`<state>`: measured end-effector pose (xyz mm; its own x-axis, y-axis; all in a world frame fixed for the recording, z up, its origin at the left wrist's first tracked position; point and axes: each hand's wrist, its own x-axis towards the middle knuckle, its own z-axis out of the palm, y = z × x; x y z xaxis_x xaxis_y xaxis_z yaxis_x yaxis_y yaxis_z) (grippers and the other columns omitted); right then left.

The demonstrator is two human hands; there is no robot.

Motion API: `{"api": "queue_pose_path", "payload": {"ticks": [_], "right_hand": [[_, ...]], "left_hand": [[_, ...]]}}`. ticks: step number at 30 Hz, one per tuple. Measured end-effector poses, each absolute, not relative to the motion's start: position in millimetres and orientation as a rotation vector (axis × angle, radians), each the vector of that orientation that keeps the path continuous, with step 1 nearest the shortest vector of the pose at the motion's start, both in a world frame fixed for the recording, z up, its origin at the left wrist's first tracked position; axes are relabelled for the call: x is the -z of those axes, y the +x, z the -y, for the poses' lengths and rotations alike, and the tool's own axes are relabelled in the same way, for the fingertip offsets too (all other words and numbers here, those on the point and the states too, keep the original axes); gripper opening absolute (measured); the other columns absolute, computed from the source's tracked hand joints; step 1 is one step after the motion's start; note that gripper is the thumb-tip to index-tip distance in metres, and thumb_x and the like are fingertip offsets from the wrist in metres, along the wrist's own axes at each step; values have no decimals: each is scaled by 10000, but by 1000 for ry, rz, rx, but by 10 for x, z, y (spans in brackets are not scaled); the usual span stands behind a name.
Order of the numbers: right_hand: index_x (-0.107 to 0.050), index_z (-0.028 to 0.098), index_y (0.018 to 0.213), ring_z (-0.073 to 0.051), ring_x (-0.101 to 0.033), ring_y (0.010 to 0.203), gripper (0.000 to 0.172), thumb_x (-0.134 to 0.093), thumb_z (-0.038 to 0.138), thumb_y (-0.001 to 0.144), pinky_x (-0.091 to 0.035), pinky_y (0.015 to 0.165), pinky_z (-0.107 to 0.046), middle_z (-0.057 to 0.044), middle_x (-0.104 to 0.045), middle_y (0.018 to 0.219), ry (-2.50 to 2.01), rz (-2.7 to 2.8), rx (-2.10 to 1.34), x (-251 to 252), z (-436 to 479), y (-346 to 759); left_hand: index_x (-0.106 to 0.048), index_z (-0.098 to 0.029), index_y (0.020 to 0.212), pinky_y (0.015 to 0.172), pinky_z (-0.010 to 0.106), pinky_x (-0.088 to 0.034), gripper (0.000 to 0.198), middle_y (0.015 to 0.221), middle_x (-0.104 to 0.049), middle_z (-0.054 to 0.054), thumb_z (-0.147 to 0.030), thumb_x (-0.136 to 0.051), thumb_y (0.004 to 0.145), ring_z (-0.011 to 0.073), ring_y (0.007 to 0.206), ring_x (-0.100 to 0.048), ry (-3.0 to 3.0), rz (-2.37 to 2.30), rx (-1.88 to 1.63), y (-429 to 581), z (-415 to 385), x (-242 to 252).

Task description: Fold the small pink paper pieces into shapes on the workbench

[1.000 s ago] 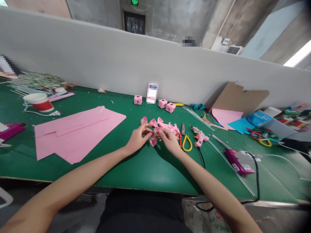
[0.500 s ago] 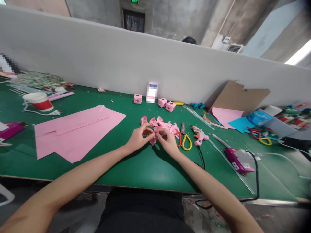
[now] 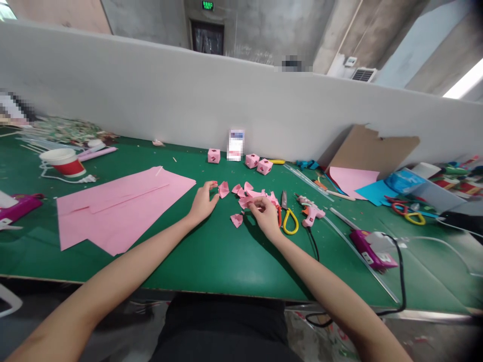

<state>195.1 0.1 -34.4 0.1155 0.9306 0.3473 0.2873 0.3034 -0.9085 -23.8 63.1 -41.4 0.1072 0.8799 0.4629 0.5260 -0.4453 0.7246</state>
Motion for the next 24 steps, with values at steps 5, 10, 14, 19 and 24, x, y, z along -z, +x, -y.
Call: {"api": "queue_pose_path", "payload": {"ticks": [5, 10, 14, 19, 24], "right_hand": [[-611, 178, 865, -181, -653, 739, 207, -599, 377, 812, -508, 661, -293, -49, -698, 814, -1207, 1420, -684, 373, -13, 1951], [-613, 182, 869, -184, -657, 751, 215, -590, 389, 818, -513, 676, -302, -51, -703, 826, -1205, 1448, -689, 375, -11, 1945], [-614, 178, 873, -185, -651, 751, 242, -593, 413, 816, -509, 670, -300, -58, -702, 830, -1207, 1448, -692, 359, -7, 1952], [-611, 182, 879, -185, -648, 760, 248, -591, 421, 817, -501, 668, -295, -59, -701, 847, -1211, 1454, -707, 356, 5, 1944], [-604, 175, 860, -177, -638, 734, 231, -600, 401, 810, -493, 652, -290, -55, -687, 829, -1189, 1393, -686, 327, -11, 1959]], "left_hand": [[-547, -196, 1179, 1016, 481, -432, 353, 1245, -637, 104, -175, -579, 828, 282, 1185, -554, 2182, -1392, -1231, -216, -691, 426], [-572, -207, 1127, 966, 459, -445, 300, 1074, -702, 68, -196, -595, 828, 285, 1083, -581, 2274, -1350, -1204, -179, -671, 384], [-567, -204, 1127, 922, 444, -456, 329, 998, -694, 64, -172, -609, 802, 277, 1010, -597, 2262, -1394, -1192, -186, -687, 411], [-564, -207, 1129, 896, 436, -458, 325, 920, -700, 48, -182, -609, 808, 276, 975, -595, 2214, -1413, -1182, -197, -712, 436], [-564, -194, 1120, 912, 425, -448, 306, 971, -685, 65, -217, -614, 819, 260, 971, -597, 2228, -1416, -1190, -195, -717, 445]]}}
